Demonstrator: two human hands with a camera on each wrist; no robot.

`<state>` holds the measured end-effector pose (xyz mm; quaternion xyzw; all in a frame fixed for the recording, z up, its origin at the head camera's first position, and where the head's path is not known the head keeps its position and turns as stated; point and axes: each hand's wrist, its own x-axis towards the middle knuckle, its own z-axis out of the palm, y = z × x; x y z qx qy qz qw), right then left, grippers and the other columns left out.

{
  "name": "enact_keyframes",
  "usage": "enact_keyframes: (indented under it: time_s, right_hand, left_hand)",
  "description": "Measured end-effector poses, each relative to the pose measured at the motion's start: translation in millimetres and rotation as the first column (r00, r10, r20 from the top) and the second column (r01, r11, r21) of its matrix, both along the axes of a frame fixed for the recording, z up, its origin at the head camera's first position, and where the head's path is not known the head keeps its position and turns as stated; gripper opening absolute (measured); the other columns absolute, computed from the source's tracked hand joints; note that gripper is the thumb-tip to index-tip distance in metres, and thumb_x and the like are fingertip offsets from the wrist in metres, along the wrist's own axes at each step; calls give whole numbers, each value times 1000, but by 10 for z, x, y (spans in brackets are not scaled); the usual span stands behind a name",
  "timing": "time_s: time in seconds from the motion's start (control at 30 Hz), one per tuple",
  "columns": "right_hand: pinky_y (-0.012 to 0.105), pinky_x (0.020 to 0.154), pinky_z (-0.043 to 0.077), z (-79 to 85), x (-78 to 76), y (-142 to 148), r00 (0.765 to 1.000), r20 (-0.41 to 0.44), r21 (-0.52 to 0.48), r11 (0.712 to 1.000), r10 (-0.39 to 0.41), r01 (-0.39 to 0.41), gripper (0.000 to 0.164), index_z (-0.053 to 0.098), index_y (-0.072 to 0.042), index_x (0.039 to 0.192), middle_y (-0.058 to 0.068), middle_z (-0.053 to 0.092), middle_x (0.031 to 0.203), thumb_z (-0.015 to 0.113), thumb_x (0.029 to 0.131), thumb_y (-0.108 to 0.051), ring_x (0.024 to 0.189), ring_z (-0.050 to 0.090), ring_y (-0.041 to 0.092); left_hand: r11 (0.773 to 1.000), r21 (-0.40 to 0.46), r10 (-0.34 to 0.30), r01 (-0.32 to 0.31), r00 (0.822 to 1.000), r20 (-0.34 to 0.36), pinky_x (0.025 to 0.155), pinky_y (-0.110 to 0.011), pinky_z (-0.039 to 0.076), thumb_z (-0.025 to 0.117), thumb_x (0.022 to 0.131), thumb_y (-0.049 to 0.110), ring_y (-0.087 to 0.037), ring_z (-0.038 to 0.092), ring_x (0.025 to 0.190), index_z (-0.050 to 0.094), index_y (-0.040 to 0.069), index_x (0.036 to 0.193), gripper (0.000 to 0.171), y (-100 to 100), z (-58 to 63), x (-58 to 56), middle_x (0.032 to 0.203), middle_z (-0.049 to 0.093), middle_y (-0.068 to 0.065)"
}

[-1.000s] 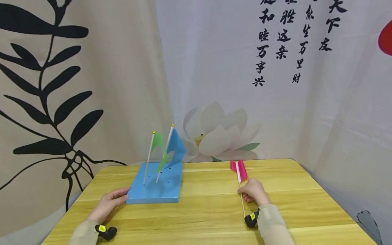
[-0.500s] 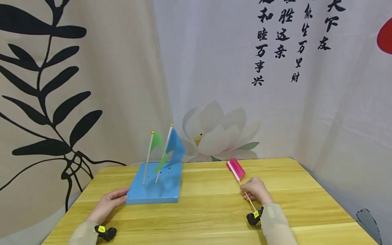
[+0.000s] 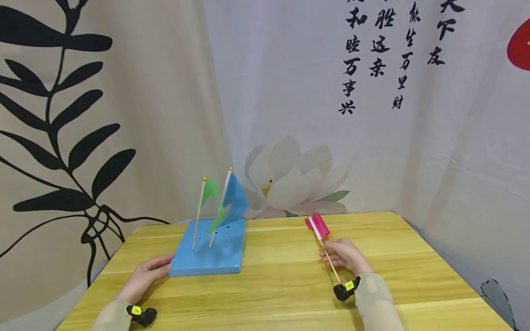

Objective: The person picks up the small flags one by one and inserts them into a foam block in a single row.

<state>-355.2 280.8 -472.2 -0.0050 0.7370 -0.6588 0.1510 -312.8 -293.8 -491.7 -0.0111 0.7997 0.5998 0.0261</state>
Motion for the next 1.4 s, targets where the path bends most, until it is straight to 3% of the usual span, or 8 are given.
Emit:
enact_keyframes:
  time_s: [0.23, 0.4, 0.9, 1.1, 1.2, 1.4]
  right_hand:
    - [23, 60, 57, 51, 1, 6, 1000, 0, -89, 996, 31, -31, 33, 48, 16, 118, 7, 69, 89, 49, 101, -12, 70, 66, 12]
    - [25, 65, 59, 179, 16, -8, 998, -39, -123, 991, 55, -59, 37, 46, 16, 127, 10, 68, 94, 46, 103, -12, 75, 68, 16]
    - [28, 63, 60, 868, 141, -113, 984, -180, -143, 990, -9, -17, 25, 57, 0, 122, 8, 64, 91, 53, 100, -12, 77, 68, 18]
    - [32, 66, 60, 1121, 173, -198, 971, -240, -143, 990, -23, -12, 36, 49, 5, 129, 5, 64, 91, 55, 100, -15, 76, 68, 17]
    - [33, 67, 61, 1155, 172, -293, 961, -272, -153, 988, -40, -2, 41, 46, 7, 132, 4, 63, 91, 56, 99, -15, 77, 68, 18]
    - [34, 65, 61, 1032, 126, -583, 942, -319, -265, 964, -106, 19, 25, 55, -3, 123, 6, 64, 90, 55, 99, -10, 77, 68, 20]
  left_hand:
    - [1000, -4, 0, 0, 1000, 8, 94, -39, 52, 66, 94, 23, -35, 51, 123, 50, -3, 139, 55, 9, 2, -1, 141, 47, -22]
    - [1000, -11, -14, 14, 1000, 6, 95, -40, 51, 64, 95, 22, -36, 49, 125, 48, -3, 141, 54, 10, 19, 13, 142, 46, -23]
    - [1000, 3, -24, 24, 1000, -9, 96, -40, 50, 65, 95, 24, -36, 48, 126, 48, -2, 141, 56, -12, 8, 7, 142, 47, -22]
    - [1000, 3, -14, 14, 1000, -2, 95, -40, 51, 64, 95, 22, -35, 50, 124, 49, -2, 140, 53, -8, 22, 19, 141, 48, -22]
    - [1000, -1, -6, 6, 1000, -1, 96, -41, 51, 65, 95, 23, -35, 50, 124, 49, -2, 140, 54, -5, 15, 24, 141, 48, -22]
    - [1000, 6, -11, 11, 1000, -3, 96, -41, 51, 67, 94, 26, -36, 49, 125, 50, -2, 140, 57, -16, -3, 5, 141, 48, -21]
